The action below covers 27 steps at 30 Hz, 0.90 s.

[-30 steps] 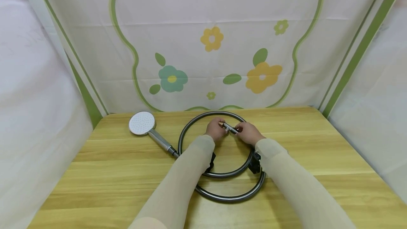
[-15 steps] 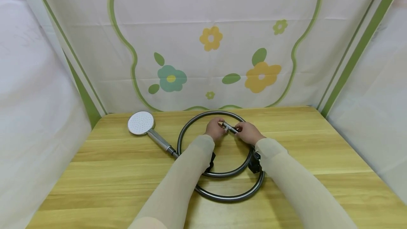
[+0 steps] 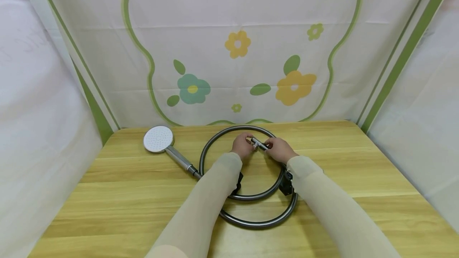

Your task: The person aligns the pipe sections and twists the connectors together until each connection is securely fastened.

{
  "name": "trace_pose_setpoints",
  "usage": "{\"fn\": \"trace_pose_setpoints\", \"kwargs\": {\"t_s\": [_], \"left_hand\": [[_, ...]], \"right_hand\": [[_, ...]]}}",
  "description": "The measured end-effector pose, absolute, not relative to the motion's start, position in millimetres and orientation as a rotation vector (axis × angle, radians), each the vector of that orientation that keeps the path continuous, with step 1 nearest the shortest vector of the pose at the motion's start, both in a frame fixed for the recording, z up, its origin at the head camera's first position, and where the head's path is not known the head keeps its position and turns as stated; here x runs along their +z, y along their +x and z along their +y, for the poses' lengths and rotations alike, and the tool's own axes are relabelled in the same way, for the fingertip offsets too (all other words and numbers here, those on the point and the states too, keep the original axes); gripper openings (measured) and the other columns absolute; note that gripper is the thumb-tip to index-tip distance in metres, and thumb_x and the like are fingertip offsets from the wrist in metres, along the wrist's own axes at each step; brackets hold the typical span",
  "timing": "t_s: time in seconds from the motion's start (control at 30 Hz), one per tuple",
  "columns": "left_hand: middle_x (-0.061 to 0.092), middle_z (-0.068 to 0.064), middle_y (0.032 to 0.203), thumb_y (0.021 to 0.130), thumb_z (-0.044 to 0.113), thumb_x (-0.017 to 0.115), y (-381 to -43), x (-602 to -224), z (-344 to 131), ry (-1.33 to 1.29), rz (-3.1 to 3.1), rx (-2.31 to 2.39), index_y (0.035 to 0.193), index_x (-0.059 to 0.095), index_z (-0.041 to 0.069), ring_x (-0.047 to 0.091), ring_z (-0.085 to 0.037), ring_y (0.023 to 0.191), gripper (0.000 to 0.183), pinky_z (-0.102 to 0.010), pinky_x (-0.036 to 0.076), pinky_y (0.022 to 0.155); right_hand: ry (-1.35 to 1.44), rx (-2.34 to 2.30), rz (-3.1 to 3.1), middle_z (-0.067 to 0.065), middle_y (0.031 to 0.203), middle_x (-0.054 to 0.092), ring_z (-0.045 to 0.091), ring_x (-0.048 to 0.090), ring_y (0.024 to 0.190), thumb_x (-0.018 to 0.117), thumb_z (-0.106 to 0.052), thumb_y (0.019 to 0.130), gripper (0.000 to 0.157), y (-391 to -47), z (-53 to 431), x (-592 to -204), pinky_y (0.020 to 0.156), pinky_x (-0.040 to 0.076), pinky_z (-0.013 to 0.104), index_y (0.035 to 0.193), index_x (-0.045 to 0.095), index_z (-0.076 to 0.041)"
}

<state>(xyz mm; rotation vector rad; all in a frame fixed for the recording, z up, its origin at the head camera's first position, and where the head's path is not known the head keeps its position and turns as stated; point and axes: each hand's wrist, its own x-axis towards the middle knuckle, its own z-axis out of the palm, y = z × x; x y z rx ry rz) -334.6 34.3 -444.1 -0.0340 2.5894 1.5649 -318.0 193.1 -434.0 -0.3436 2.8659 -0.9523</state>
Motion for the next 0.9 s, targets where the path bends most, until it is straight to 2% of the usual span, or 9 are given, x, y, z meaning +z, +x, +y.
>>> {"fn": "trace_pose_setpoints", "kwargs": {"t_s": [0.33, 0.43, 0.6, 0.67, 0.9], "left_hand": [[0.063, -0.011, 0.108, 0.087, 0.000, 0.068, -333, -442, 29, -0.033, 2.603, 1.536, 0.128, 0.061, 0.010, 0.060, -0.024, 0.094, 0.042, -0.038, 0.051, 0.082], [0.064, -0.011, 0.105, 0.086, -0.002, 0.067, -338, -445, 26, -0.015, 2.611, 1.535, 0.127, 0.061, 0.009, 0.060, -0.023, 0.090, 0.043, -0.035, 0.052, 0.077], [0.063, -0.012, 0.110, 0.087, -0.001, 0.067, -338, -446, 19, -0.011, 2.589, 1.550, 0.128, 0.060, 0.008, 0.061, -0.026, 0.094, 0.043, -0.037, 0.053, 0.078], [0.061, -0.013, 0.116, 0.089, 0.000, 0.065, -334, -442, 17, -0.036, 2.565, 1.560, 0.130, 0.059, 0.008, 0.061, -0.028, 0.100, 0.042, -0.039, 0.052, 0.082], [0.057, -0.015, 0.124, 0.091, 0.004, 0.064, -326, -425, 12, 0.015, 2.558, 1.582, 0.132, 0.055, 0.005, 0.059, -0.029, 0.105, 0.042, -0.039, 0.052, 0.081]], "right_hand": [[-0.314, -0.956, 2.865, 0.016, 0.102, 0.064, 0.026, 0.058, 0.087, 0.063, -0.006, 0.090, 0.032, -319, 192, -435, 0.078, 0.049, 0.042, 0.120, 0.062, 0.005], [-0.301, -0.958, 2.860, 0.017, 0.103, 0.063, 0.026, 0.058, 0.088, 0.063, -0.007, 0.090, 0.033, -319, 192, -435, 0.078, 0.049, 0.042, 0.121, 0.061, 0.005], [-0.291, -0.950, 2.854, 0.018, 0.105, 0.063, 0.026, 0.058, 0.088, 0.063, -0.010, 0.092, 0.038, -319, 190, -435, 0.077, 0.049, 0.041, 0.126, 0.057, 0.006], [-0.285, -0.947, 2.849, 0.019, 0.108, 0.063, 0.027, 0.059, 0.089, 0.062, -0.012, 0.093, 0.041, -319, 191, -435, 0.077, 0.049, 0.040, 0.129, 0.055, 0.006], [-0.245, -0.970, 2.815, 0.026, 0.124, 0.056, 0.036, 0.056, 0.109, 0.056, -0.016, 0.096, 0.048, -316, 193, -431, 0.088, 0.048, 0.048, 0.138, 0.046, 0.006]]}}
